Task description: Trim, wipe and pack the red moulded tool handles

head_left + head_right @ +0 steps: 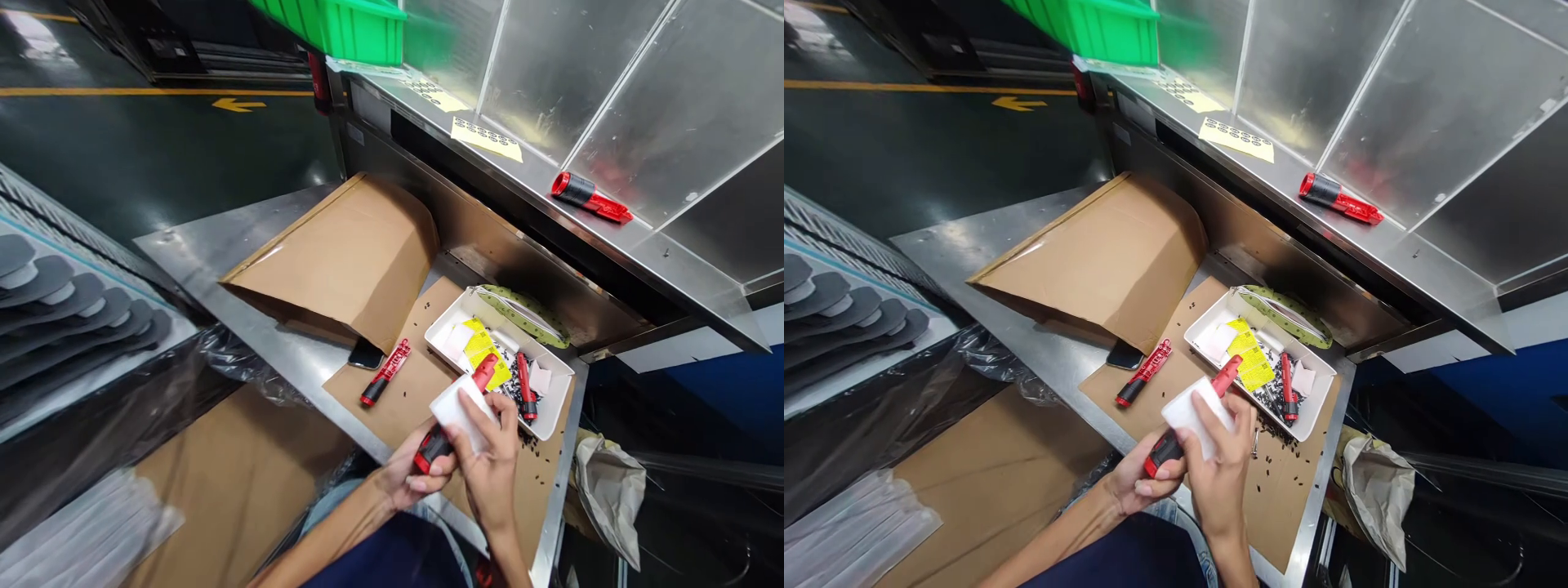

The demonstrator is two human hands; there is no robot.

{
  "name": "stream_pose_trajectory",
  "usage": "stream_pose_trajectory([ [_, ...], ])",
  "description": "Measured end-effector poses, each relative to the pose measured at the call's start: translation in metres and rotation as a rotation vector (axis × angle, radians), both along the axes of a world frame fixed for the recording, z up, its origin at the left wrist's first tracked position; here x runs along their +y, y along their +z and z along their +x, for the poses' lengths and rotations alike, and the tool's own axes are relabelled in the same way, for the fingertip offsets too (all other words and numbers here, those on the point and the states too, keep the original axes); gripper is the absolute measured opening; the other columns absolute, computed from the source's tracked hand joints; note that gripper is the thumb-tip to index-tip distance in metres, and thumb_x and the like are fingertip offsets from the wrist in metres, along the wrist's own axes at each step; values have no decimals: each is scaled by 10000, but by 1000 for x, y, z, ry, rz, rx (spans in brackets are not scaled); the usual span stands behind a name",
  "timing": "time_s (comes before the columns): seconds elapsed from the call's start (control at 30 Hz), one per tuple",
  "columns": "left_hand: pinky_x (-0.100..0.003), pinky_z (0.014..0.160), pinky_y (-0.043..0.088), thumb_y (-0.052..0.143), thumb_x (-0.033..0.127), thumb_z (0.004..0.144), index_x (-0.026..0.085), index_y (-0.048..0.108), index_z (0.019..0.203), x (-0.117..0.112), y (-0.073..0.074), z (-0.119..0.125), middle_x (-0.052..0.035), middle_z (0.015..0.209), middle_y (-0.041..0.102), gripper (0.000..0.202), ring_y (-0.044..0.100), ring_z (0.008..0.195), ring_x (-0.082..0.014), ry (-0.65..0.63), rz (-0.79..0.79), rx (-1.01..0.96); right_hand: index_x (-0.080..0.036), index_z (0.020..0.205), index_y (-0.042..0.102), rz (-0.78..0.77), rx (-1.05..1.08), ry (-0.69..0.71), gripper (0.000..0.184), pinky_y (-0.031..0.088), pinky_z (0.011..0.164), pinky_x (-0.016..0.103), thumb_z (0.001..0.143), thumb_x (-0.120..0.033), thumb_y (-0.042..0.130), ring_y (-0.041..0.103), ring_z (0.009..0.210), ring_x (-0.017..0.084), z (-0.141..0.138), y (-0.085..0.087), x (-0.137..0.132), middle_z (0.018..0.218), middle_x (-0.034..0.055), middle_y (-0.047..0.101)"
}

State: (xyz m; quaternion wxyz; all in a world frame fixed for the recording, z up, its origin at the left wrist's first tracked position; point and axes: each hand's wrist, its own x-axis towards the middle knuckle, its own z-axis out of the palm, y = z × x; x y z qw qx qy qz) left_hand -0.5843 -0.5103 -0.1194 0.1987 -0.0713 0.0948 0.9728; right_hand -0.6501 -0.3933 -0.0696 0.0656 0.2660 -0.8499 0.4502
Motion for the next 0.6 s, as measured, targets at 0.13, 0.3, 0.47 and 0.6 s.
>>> stream_pose_trajectory([
  [0.13, -150, 252, 21, 445, 673, 940, 126, 517, 527, -2, -1, 2, 42, 392, 377, 690, 174, 228, -10, -89, -86, 78, -264, 1227, 709, -90, 64, -127, 372, 456, 983, 471, 932, -461, 599, 522, 1072, 232, -33, 3, -1, 1084, 77, 515],
  [0.3, -175, 238, 10, 368, 754, 913, 127, 553, 494, -2, -1, 8, 29, 367, 363, 777, 246, 209, -44, -171, -244, 107, -236, 1290, 671, -174, -18, -180, 434, 458, 1000, 451, 947, -481, 568, 529, 1105, 220, -49, 3, 6, 1122, 88, 512],
  [0.47, -135, 281, 97, 355, 745, 925, 142, 722, 920, -5, 3, 9, 25, 457, 502, 706, 322, 237, -39, -123, -340, 114, -244, 1296, 668, -140, 11, -92, 453, 461, 1009, 447, 935, -503, 577, 530, 1073, 205, -65, 2, 18, 1097, 82, 522],
  [0.6, -114, 331, 162, 414, 698, 940, 300, 211, 1569, -11, 9, 10, 34, 556, 614, 771, 422, 290, -58, -79, -480, 126, -269, 1289, 673, -77, 60, -104, 409, 473, 985, 449, 945, -467, 576, 533, 1071, 214, -64, 3, 17, 1103, 83, 521],
])
